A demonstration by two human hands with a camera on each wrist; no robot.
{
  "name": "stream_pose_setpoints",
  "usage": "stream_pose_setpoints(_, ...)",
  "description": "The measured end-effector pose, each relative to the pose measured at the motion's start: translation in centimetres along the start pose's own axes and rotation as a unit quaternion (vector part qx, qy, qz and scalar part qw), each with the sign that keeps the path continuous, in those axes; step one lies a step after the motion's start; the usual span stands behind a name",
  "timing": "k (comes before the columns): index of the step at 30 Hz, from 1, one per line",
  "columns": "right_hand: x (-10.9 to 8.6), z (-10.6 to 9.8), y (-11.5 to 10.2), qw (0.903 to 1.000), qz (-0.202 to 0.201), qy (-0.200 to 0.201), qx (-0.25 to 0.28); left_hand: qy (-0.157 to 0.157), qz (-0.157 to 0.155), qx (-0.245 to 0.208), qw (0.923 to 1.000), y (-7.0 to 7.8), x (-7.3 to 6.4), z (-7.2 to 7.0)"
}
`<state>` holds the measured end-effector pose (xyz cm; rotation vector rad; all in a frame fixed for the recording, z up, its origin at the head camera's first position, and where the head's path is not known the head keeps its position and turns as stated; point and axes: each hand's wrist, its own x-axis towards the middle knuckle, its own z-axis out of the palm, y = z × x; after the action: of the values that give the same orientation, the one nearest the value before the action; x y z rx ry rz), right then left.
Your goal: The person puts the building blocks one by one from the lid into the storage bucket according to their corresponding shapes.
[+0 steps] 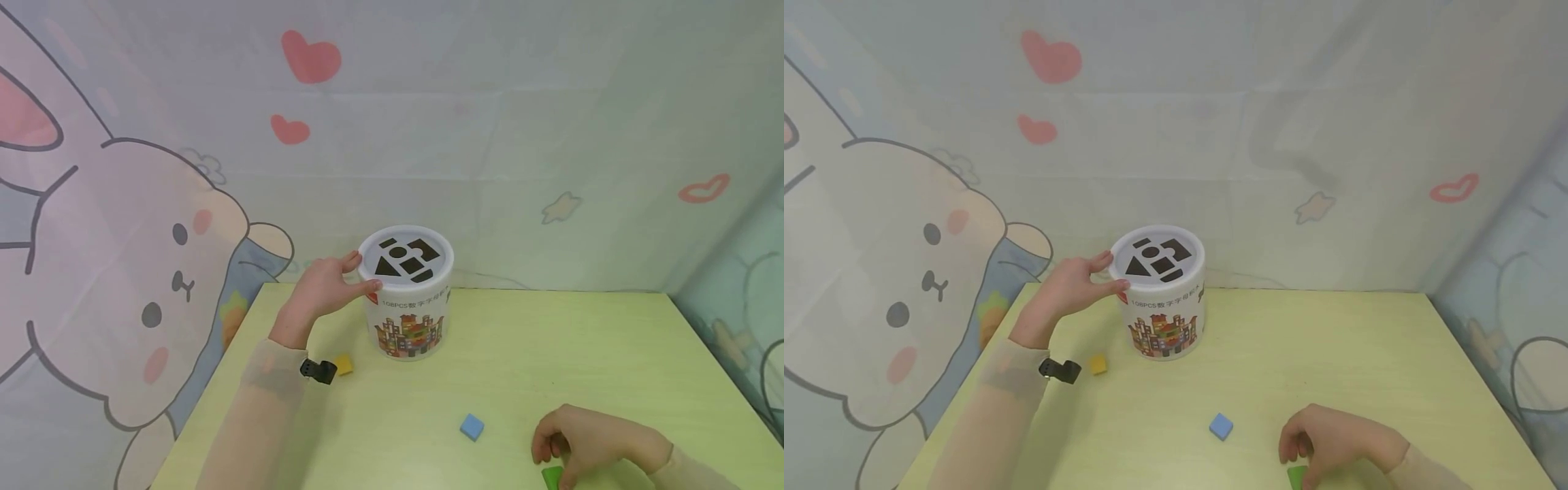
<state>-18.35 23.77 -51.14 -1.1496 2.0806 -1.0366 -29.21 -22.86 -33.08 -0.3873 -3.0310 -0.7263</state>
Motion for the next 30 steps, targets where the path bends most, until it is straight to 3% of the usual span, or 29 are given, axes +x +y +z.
stream_pose_setpoints(9, -0.01, 0.01, 0.23, 0.9990, -0.031, 0.009, -0.030, 0.002, -0.001, 0.003, 1.0000, 0.20, -0.02, -0.06)
stream_pose_setpoints(15, 0.40, 0.10, -0.01, 0.9944, -0.050, 0.030, -0.088, 0.001, -0.003, 0.001, 1.0000, 0.06, -0.07, -0.09)
stream_pose_setpoints(23, 0.72, 0.05, -0.34, 0.9904, -0.035, 0.046, -0.125, 0.003, -0.002, 0.004, 1.0000, 0.01, -0.11, -0.10)
stream_pose_setpoints(30, 0.46, 0.11, -0.41, 0.9851, -0.046, 0.067, -0.152, 0.004, 0.000, -0.001, 1.0000, 0.08, -0.16, -0.04)
